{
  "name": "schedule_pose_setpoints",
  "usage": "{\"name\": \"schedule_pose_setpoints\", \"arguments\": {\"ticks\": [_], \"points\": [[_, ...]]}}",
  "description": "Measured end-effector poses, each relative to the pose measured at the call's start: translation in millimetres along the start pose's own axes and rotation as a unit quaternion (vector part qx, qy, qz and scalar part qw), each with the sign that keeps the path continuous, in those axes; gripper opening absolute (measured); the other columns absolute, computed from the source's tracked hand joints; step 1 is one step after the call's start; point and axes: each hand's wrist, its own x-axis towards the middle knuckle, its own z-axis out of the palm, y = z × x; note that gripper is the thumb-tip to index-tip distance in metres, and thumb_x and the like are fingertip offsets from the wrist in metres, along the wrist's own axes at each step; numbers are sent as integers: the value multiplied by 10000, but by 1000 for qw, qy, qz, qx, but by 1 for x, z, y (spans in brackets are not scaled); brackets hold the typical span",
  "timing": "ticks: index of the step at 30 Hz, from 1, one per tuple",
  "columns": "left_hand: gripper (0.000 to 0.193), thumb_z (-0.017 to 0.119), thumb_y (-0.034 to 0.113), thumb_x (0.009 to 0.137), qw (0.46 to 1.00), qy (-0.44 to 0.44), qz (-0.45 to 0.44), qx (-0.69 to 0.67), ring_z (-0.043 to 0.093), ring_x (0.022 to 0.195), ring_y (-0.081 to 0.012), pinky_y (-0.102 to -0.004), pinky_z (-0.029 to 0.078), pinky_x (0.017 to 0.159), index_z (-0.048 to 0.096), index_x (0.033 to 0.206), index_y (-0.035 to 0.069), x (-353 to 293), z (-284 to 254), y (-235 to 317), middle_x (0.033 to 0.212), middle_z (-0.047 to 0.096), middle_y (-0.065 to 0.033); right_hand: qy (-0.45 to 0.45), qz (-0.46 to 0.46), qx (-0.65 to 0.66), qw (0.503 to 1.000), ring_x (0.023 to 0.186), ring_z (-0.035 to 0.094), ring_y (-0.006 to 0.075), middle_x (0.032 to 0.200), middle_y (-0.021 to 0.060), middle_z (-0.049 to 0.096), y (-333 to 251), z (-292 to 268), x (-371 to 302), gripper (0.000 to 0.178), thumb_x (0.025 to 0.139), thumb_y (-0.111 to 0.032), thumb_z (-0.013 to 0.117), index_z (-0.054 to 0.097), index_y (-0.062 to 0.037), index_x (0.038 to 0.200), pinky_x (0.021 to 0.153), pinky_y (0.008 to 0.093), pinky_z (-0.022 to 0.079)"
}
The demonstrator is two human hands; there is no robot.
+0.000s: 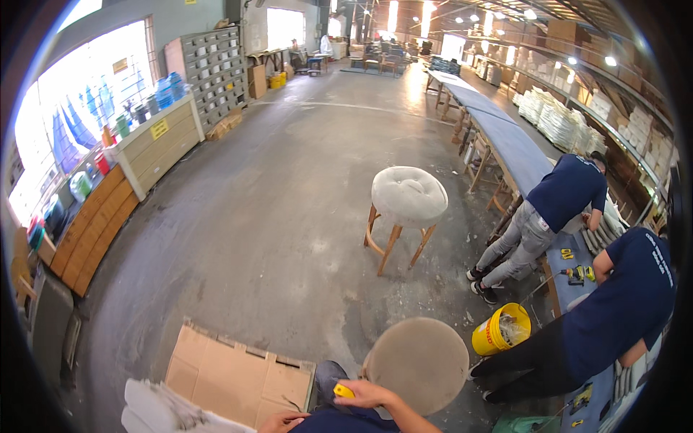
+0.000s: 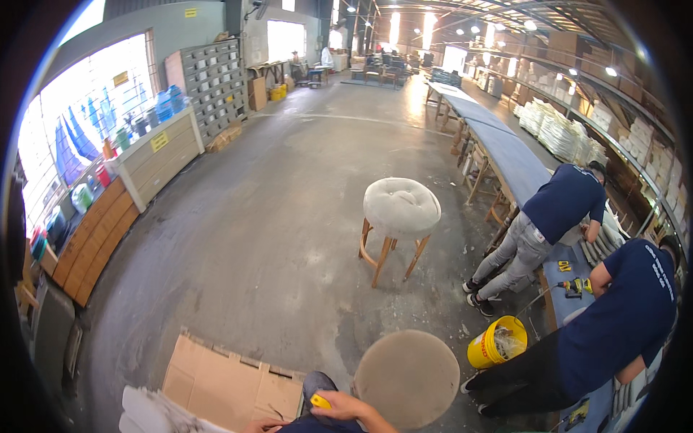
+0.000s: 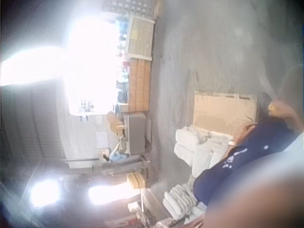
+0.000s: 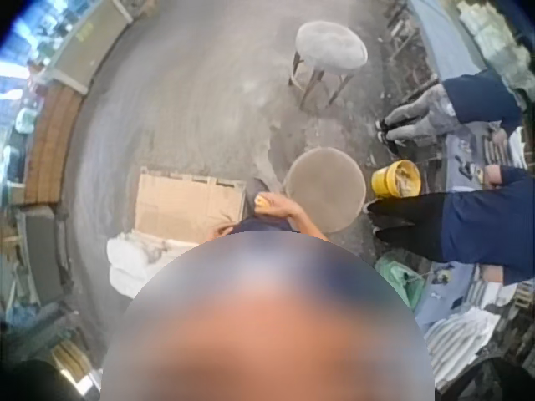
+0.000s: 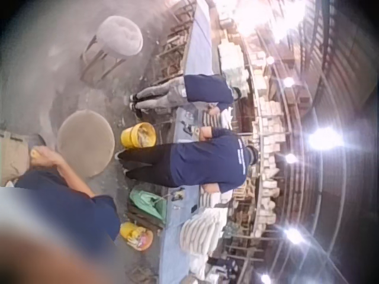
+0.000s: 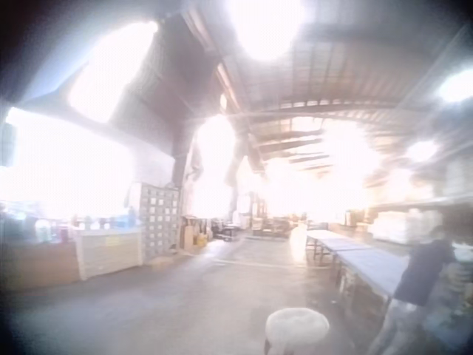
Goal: The person retrieves a yellow utility knife from a locker, then returns to a workbench to assemble cushion covers. They insert white filling into a grey fabric cover, align the edges, and use a staple gun to secure the seam. The process is repeated for multiple cushion units.
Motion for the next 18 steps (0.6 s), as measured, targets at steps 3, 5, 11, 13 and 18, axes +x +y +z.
{"name": "schedule_pose_setpoints", "arguments": {"ticks": [3, 5, 11, 13, 18], "points": [[302, 713, 203, 931, 999, -33, 3, 40, 687, 1077, -303, -410, 552, 906, 713, 1181, 33, 91, -54, 9, 1101, 731, -186, -91, 150, -54, 983, 920, 676, 365, 1000, 171, 715, 55, -14, 52, 405, 952, -469, 657, 660, -119, 1157, 810, 416, 517], [301, 718, 203, 926, 998, -32, -3, 50, 685, 1080, -304, -411, 551, 908, 714, 1176, 34, 152, -98, 14, 1101, 731, -186, -59, 149, -12, 987, 932, 681, 369, 996, 179, 717, 82, -36, 100, 415, 948, -479, 648, 675, -117, 1150, 811, 437, 521], [298, 731, 204, 912, 998, -4, -32, 50, 679, 1088, -309, -412, 550, 915, 717, 1160, 38, 305, -222, 46, 1099, 729, -186, -76, 147, -102, 981, 927, 681, 299, 1002, 161, 728, 72, -190, 287, 388, 945, -391, 652, 696, -57, 1138, 810, 458, 521], [297, 735, 204, 907, 998, -2, -34, 45, 677, 1091, -311, -413, 549, 917, 718, 1154, 39, 344, -262, 58, 1099, 728, -186, -119, 200, -200, 952, 938, 689, 376, 955, 180, 716, 34, -244, 348, 398, 957, -465, 630, 692, -111, 1128, 784, 468, 527], [290, 743, 214, 898, 1000, -8, -4, 13, 675, 1079, -315, -414, 549, 909, 723, 1133, 45, 458, -328, 79, 1084, 727, -183, -105, 98, -210, 967, 855, 686, 379, 901, 171, 698, 97, -329, 462, 337, 962, -408, 648, 681, -101, 1095, 724, 470, 528]]}}
